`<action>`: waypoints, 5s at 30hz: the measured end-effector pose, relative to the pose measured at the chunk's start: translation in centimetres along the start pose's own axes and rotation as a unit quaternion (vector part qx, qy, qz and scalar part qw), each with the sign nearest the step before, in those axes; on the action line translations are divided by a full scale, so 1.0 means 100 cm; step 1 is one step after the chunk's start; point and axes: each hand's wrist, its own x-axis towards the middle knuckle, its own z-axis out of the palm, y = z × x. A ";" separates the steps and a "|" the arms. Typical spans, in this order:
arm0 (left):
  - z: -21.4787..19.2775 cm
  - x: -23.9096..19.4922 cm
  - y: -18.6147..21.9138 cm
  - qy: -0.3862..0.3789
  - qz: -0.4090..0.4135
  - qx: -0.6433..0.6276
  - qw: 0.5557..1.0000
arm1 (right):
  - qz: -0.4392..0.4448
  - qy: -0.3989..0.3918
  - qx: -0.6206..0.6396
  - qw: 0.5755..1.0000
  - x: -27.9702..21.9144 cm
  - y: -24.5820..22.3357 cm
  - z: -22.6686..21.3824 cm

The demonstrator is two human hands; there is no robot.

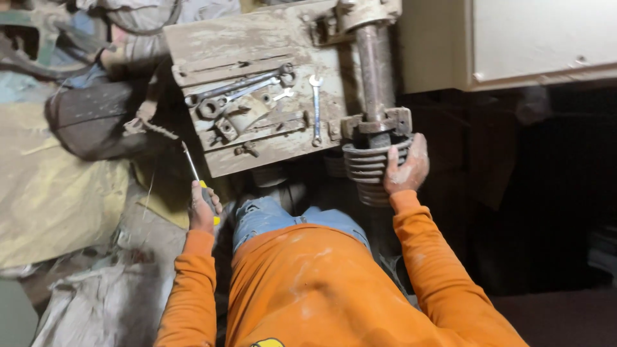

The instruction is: Maintaining and cleaning mechanical components of a machine using a screwdriver and wrenches.

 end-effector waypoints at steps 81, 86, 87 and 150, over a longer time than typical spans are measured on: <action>0.156 0.069 0.148 -0.128 0.371 0.870 0.300 | 0.301 -0.220 0.041 0.927 -0.122 -0.114 0.099; 0.107 0.032 0.159 -0.060 0.284 0.770 0.569 | 0.215 -0.179 0.060 0.958 -0.141 -0.111 0.096; 0.080 0.048 0.150 -0.057 0.282 0.771 0.568 | 0.214 -0.182 0.062 0.958 -0.143 -0.103 0.121; -0.176 0.136 0.089 -0.025 0.113 0.686 0.719 | 0.287 -0.137 0.058 0.946 -0.121 -0.118 0.120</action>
